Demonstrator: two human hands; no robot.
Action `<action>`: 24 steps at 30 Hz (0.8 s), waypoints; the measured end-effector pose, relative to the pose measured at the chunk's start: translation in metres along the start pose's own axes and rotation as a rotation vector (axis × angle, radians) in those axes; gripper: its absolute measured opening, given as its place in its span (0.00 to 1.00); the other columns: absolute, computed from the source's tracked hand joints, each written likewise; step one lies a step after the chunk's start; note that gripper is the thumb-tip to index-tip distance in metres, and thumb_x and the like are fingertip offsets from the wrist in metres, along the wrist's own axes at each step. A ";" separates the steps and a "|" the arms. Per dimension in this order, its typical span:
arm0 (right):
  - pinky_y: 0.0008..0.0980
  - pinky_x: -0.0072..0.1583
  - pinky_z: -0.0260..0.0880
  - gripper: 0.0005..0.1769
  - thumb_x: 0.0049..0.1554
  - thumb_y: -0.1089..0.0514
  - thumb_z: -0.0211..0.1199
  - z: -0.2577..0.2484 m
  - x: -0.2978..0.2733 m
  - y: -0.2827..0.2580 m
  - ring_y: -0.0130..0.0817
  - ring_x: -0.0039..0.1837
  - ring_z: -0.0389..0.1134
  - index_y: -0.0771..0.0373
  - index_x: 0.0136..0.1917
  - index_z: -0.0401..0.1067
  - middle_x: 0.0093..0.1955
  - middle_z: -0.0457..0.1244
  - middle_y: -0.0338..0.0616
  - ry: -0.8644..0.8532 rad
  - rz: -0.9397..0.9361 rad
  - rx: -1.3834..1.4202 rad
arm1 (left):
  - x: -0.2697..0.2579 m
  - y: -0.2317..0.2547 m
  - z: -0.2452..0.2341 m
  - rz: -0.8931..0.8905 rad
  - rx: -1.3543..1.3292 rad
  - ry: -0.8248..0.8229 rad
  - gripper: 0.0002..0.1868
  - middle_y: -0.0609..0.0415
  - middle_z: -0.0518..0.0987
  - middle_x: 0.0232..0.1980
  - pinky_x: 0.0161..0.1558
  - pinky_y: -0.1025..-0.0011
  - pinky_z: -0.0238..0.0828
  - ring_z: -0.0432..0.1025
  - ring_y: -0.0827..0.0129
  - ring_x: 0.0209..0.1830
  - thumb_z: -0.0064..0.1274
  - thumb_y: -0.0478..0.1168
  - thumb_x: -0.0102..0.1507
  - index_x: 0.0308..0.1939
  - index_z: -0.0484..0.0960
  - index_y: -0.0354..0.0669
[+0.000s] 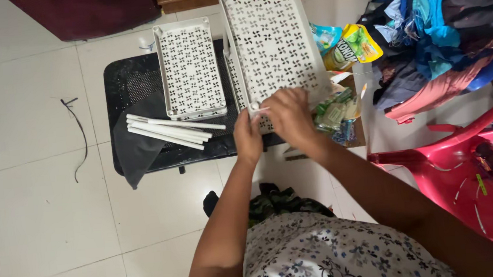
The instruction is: The person assembles a white plastic shelving unit by inserting white cylindrical poles into the corners of perforated trays. They handle multiple trays and poles, stacking the trays and inserting the poles one by one to form the structure.
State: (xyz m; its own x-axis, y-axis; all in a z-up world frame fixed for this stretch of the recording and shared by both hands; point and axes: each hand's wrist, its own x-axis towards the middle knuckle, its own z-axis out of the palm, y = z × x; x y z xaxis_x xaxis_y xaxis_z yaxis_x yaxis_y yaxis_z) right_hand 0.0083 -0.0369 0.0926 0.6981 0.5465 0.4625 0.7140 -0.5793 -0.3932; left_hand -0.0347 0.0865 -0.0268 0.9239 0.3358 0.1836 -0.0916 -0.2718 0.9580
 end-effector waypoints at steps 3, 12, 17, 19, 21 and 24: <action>0.44 0.60 0.56 0.02 0.59 0.63 0.64 -0.021 0.004 0.013 0.47 0.55 0.63 0.59 0.47 0.74 0.47 0.63 0.44 0.037 0.014 0.092 | 0.003 0.025 0.017 0.042 -0.096 -0.020 0.09 0.36 0.76 0.47 0.48 0.56 0.70 0.73 0.47 0.45 0.41 0.36 0.74 0.57 0.68 0.35; 0.41 0.61 0.50 0.03 0.56 0.64 0.66 -0.062 0.023 0.002 0.40 0.55 0.65 0.60 0.45 0.73 0.46 0.65 0.39 0.009 0.029 0.209 | 0.015 0.040 0.036 -0.222 -0.293 -0.023 0.14 0.58 0.75 0.28 0.30 0.71 0.64 0.65 0.77 0.29 0.50 0.44 0.68 0.44 0.81 0.34; 0.40 0.60 0.50 0.04 0.55 0.64 0.66 -0.056 0.018 0.002 0.39 0.54 0.65 0.59 0.44 0.73 0.45 0.65 0.38 -0.018 0.071 0.232 | 0.020 0.013 0.031 -0.223 -0.406 -0.139 0.13 0.60 0.75 0.28 0.30 0.71 0.64 0.65 0.79 0.29 0.53 0.41 0.66 0.35 0.83 0.32; 0.40 0.60 0.50 0.04 0.54 0.65 0.66 -0.052 0.017 0.001 0.39 0.54 0.65 0.59 0.44 0.74 0.45 0.65 0.38 0.013 0.095 0.219 | 0.015 0.019 0.036 -0.183 -0.278 -0.003 0.14 0.58 0.75 0.25 0.30 0.70 0.65 0.65 0.78 0.27 0.52 0.42 0.66 0.35 0.82 0.33; 0.40 0.60 0.50 0.05 0.54 0.65 0.67 -0.049 0.015 -0.002 0.39 0.53 0.65 0.58 0.43 0.74 0.44 0.65 0.38 0.035 0.111 0.215 | 0.008 0.028 0.041 -0.158 -0.152 0.123 0.13 0.56 0.75 0.24 0.31 0.68 0.67 0.67 0.75 0.26 0.51 0.42 0.66 0.36 0.81 0.33; 0.40 0.59 0.50 0.05 0.53 0.66 0.67 -0.048 0.013 -0.004 0.39 0.53 0.65 0.58 0.43 0.74 0.44 0.64 0.38 0.047 0.109 0.218 | 0.006 0.023 0.044 -0.109 -0.094 0.152 0.11 0.56 0.75 0.25 0.31 0.66 0.67 0.70 0.71 0.24 0.50 0.40 0.64 0.36 0.80 0.33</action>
State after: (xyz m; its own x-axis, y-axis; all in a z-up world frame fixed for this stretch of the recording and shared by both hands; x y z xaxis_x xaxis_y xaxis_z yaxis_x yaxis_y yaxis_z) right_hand 0.0123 -0.0562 0.1384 0.7721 0.4564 0.4423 0.6327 -0.4862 -0.6027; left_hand -0.0145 0.0424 -0.0135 0.8639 0.4931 0.1025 -0.0353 -0.1437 0.9890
